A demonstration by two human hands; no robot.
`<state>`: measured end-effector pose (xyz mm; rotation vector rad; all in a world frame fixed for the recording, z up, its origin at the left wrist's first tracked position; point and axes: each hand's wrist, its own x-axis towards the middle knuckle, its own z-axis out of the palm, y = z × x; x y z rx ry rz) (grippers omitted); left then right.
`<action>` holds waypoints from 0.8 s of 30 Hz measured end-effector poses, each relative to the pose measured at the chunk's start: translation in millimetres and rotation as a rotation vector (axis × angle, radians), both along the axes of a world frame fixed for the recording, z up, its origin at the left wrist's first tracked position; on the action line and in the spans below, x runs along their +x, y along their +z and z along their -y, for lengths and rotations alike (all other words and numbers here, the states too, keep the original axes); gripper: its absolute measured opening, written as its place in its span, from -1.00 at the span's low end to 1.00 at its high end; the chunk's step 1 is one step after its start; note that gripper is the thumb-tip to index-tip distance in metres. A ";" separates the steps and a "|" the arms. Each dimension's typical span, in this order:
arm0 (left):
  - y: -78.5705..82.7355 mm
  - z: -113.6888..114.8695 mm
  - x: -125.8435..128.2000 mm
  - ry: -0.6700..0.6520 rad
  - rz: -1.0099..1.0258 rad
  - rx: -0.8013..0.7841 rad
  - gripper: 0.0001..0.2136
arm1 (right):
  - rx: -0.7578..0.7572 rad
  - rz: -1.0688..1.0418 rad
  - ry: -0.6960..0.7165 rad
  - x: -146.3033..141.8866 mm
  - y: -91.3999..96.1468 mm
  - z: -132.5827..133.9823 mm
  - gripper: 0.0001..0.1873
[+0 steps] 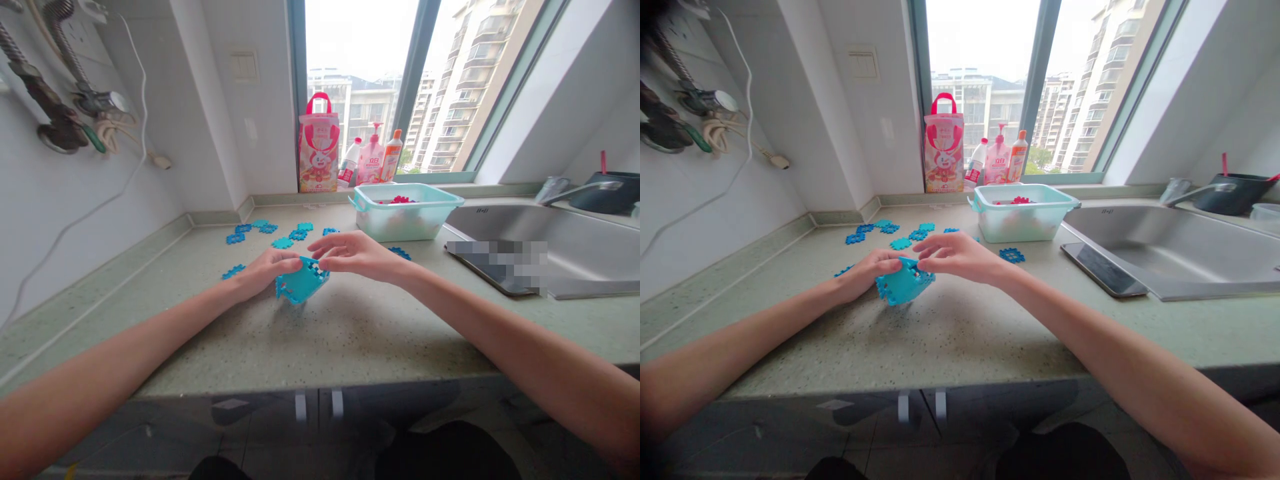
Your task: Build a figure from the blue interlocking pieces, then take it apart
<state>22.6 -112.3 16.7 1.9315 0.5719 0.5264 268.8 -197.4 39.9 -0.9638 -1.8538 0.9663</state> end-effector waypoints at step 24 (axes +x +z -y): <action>-6.9 2.3 4.4 0.112 0.253 -0.358 -0.32 | 0.311 -0.072 -0.300 7.6 -23.1 -8.8 -0.50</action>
